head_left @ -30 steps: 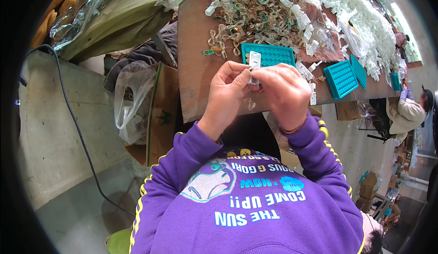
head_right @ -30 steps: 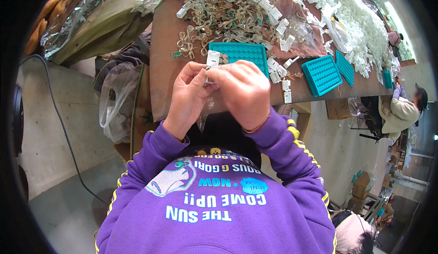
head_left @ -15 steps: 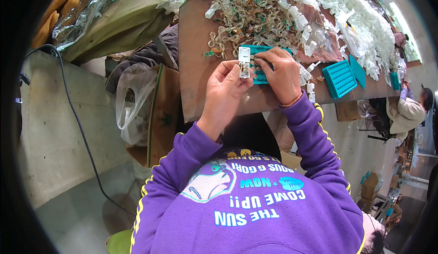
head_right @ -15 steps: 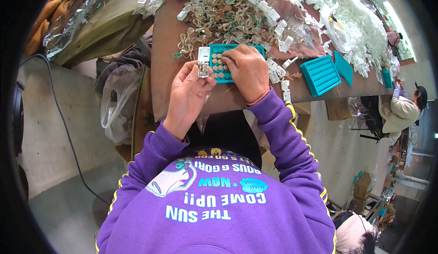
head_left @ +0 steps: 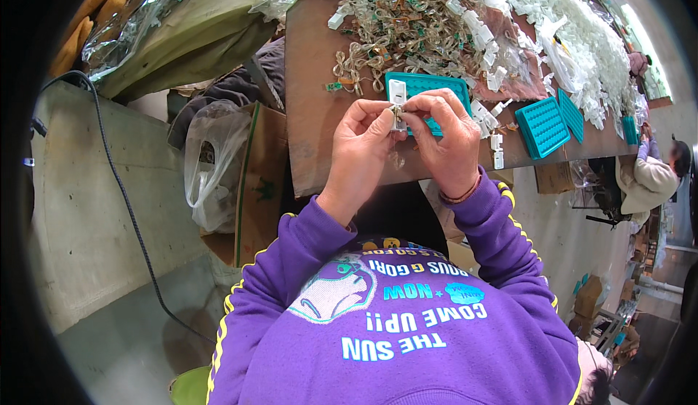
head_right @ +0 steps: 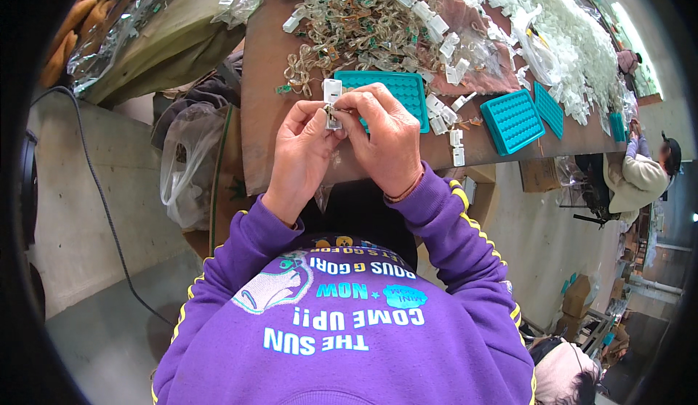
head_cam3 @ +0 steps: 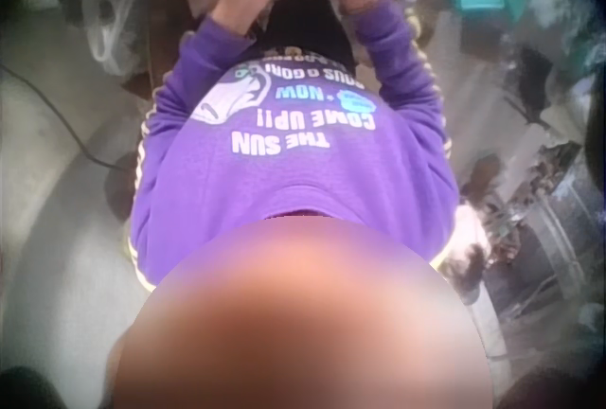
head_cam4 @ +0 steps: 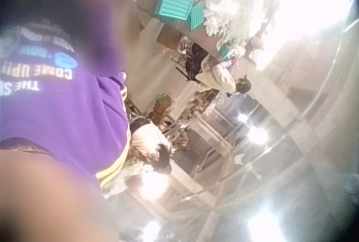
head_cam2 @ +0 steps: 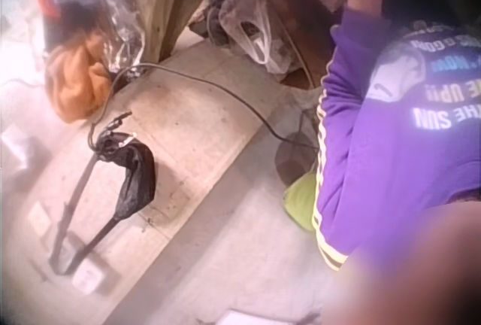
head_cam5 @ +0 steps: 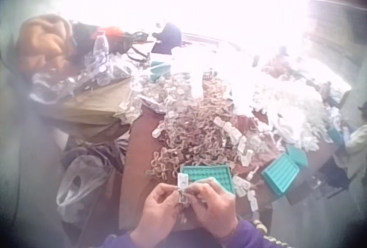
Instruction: The person repeatedly picks small white plastic housings and thin wires from a cluttered table, inserts the wires into the housings, and places the assembled units into a teal tray. The person handles items one at a time and continues the same assembly cycle throughout the clip.
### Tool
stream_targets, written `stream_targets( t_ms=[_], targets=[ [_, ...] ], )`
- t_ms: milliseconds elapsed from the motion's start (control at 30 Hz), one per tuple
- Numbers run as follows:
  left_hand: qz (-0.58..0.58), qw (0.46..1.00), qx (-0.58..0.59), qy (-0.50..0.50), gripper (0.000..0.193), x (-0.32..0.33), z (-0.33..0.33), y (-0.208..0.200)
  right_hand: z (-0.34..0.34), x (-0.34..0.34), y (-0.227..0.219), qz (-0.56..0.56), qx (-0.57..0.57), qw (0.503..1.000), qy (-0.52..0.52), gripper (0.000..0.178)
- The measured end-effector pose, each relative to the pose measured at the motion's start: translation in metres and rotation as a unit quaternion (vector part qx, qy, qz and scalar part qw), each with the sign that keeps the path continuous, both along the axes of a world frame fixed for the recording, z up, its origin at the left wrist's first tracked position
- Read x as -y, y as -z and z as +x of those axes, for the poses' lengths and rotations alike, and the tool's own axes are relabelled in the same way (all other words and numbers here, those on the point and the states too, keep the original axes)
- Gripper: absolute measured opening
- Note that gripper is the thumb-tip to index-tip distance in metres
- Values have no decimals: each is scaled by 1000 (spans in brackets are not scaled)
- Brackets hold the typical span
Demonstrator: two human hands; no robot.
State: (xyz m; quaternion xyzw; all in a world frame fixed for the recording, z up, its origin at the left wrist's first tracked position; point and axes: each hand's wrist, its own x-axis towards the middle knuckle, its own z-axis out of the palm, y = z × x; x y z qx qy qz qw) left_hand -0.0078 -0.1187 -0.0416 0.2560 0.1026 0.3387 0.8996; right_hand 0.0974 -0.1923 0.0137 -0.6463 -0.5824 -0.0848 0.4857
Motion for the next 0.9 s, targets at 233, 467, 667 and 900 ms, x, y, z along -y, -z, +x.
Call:
stream_targets(
  t_ms=[233,467,667,900],
  targets=[
    [46,998,-34,-3,11,2,-3,0,7,8,-15,-141,-57,988,-30,10],
    [-12,1000,5,-7,12,1,-3,1,-5,12,4,-31,114,993,8,22],
    [-25,1000,13,13,15,1,-5,-1,2,8,6,5,-9,1000,1,30],
    [-48,990,41,124,25,4,-11,-1,11,9,-13,-140,-386,909,-69,20]
  ],
)
